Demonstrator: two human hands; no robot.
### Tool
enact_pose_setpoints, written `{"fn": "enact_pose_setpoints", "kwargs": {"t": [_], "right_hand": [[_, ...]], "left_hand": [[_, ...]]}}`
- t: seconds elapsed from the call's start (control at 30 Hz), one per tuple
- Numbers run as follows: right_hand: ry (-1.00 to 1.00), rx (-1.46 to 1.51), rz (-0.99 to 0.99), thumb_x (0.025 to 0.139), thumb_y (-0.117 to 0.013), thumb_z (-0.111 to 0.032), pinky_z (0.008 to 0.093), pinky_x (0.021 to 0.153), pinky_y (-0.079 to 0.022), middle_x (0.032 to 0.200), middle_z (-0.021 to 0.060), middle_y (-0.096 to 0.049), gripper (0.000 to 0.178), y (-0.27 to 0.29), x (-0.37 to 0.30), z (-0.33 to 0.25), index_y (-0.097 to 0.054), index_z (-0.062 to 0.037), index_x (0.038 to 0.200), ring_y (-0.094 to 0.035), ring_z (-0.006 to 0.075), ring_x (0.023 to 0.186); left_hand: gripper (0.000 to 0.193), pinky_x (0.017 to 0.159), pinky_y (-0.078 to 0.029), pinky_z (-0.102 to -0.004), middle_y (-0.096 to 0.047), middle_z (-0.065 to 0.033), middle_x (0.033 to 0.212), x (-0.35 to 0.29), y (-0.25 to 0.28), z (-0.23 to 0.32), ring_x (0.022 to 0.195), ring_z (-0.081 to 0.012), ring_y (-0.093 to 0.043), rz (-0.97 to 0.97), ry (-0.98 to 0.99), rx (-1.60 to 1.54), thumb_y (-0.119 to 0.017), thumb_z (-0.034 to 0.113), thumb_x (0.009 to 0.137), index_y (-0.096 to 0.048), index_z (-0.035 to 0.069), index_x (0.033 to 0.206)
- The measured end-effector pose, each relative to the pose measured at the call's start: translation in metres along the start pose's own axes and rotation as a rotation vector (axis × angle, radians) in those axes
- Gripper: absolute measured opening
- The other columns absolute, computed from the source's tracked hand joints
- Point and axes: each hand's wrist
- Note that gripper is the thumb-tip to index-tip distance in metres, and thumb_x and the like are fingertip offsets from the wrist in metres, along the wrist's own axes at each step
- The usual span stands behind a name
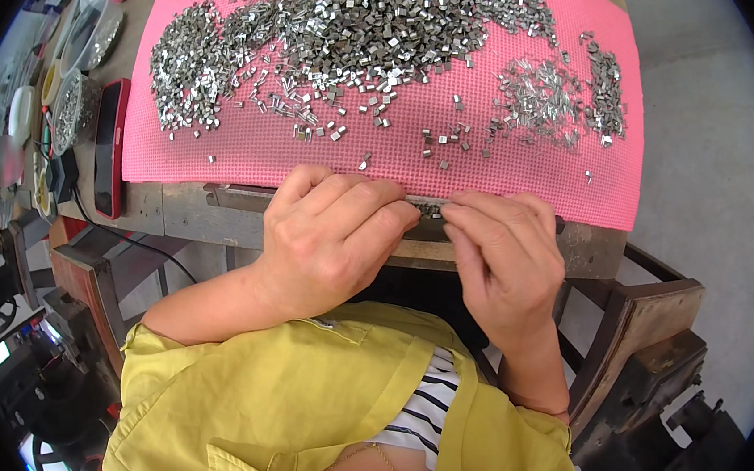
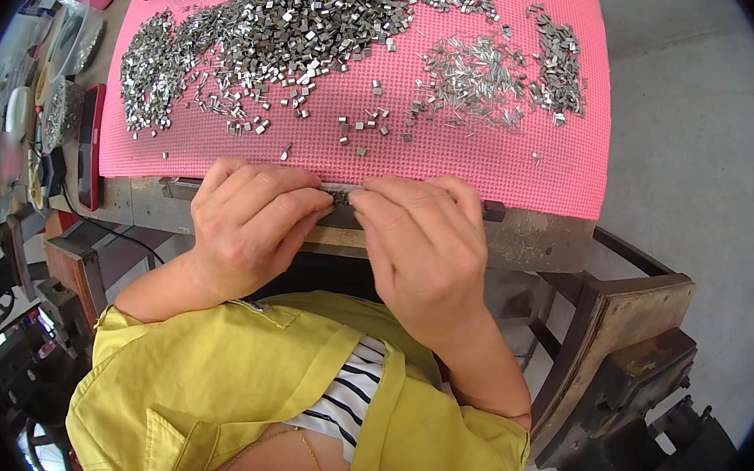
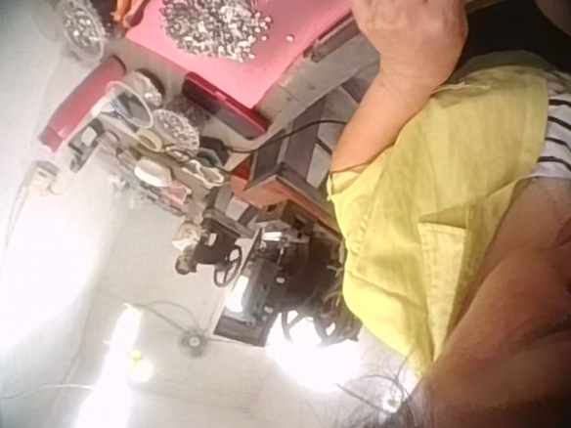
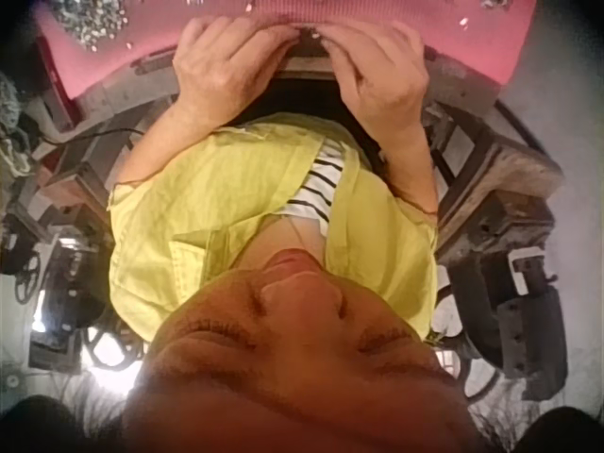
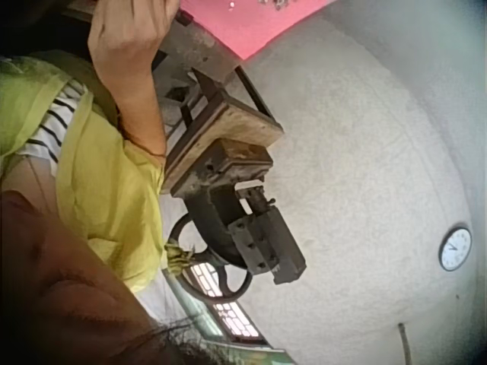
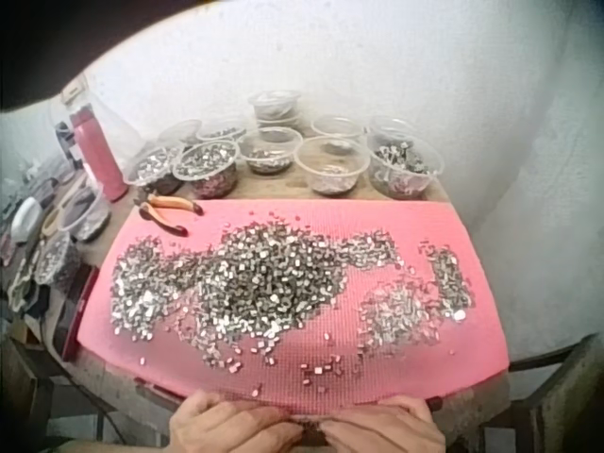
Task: The person aligns metal pieces into a metal jig by hand, inserts the jig into a press machine to stamp them, and removes the finished piece.
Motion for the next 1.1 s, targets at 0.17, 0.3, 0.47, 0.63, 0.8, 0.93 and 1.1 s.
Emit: {"fn": "enact_pose_setpoints", "kwargs": {"t": [0.17,0.3,0.47,0.63,0.8,0.93,1.1], "right_hand": [[-0.087,-0.008,0.072,0.08,-0.078,0.002,0.0388,0.084,-0.049,0.099,0.0089,-0.075,0.021,0.008,-0.003,0.008,-0.075,-0.0043,0.1,-0.071,0.0246,0.088],[-0.102,-0.038,0.077,0.08,-0.079,0.002,0.0382,0.084,-0.048,0.099,0.0087,-0.075,0.021,0.009,-0.003,0.01,-0.075,-0.0046,0.1,-0.07,0.0244,0.088],[-0.067,-0.021,0.065,0.079,-0.079,0.002,0.0392,0.085,-0.047,0.099,0.0084,-0.075,0.022,0.004,0.004,0.005,-0.075,-0.0049,0.099,-0.07,0.0251,0.088],[-0.034,-0.044,0.025,0.078,-0.079,0.002,0.0407,0.086,-0.046,0.1,0.0097,-0.073,0.022,0.008,0.014,-0.004,-0.074,-0.0043,0.098,-0.069,0.0277,0.09],[-0.066,-0.075,-0.052,0.078,-0.078,0.003,0.0412,0.088,-0.045,0.098,0.0102,-0.071,0.02,0.001,0.015,-0.007,-0.071,-0.0033,0.096,-0.068,0.0292,0.091],[-0.059,-0.084,-0.104,0.077,-0.077,0.003,0.0406,0.088,-0.045,0.096,0.0101,-0.07,0.019,-0.001,0.019,-0.012,-0.069,-0.0031,0.094,-0.067,0.0298,0.091],[-0.066,-0.101,-0.124,0.078,-0.076,0.003,0.0408,0.089,-0.045,0.096,0.0097,-0.07,0.018,-0.003,0.031,-0.022,-0.069,-0.003,0.094,-0.067,0.03,0.092]], "left_hand": [[0.021,0.07,-0.046,-0.0335,-0.074,-0.0016,0.094,0.0,0.002,-0.003,0.08,-0.0189,-0.07,0.001,0.029,-0.103,-0.083,0.006,0.074,-0.075,0.009,0.093],[0.023,0.071,-0.046,-0.0334,-0.075,-0.0026,0.096,-0.003,0.001,-0.004,0.081,-0.0187,-0.07,0.037,0.014,-0.063,-0.084,0.006,0.072,-0.078,0.009,0.095],[0.035,0.074,-0.05,-0.0339,-0.077,-0.0061,0.099,-0.006,0.015,-0.012,0.081,-0.0216,-0.071,-0.024,0.13,-0.242,-0.088,0.007,0.072,-0.082,0.009,0.106],[0.036,0.082,-0.055,-0.0329,-0.077,-0.0118,0.101,-0.013,0.048,-0.043,0.085,-0.0233,-0.072,0.099,0.265,-0.237,-0.088,0.004,0.075,-0.08,0.004,0.109],[0.023,0.083,-0.056,-0.0312,-0.077,-0.0125,0.101,-0.047,0.083,-0.093,0.092,-0.0214,-0.073,0.435,0.488,-0.208,-0.082,-0.002,0.083,-0.08,0.002,0.106],[0.022,0.083,-0.056,-0.0312,-0.076,-0.0116,0.1,-0.059,0.101,-0.107,0.092,-0.0209,-0.073,0.43,0.498,-0.019,-0.082,-0.002,0.083,-0.08,0.003,0.105],[0.022,0.079,-0.056,-0.0319,-0.075,-0.0084,0.096,-0.058,0.098,-0.114,0.089,-0.0223,-0.072,0.266,0.528,0.009,-0.084,0.001,0.078,-0.081,0.007,0.099]]}}
Point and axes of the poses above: each hand's wrist, its own x-axis towards the middle knuckle, its own y-axis out of the back of the hand, z = x × y
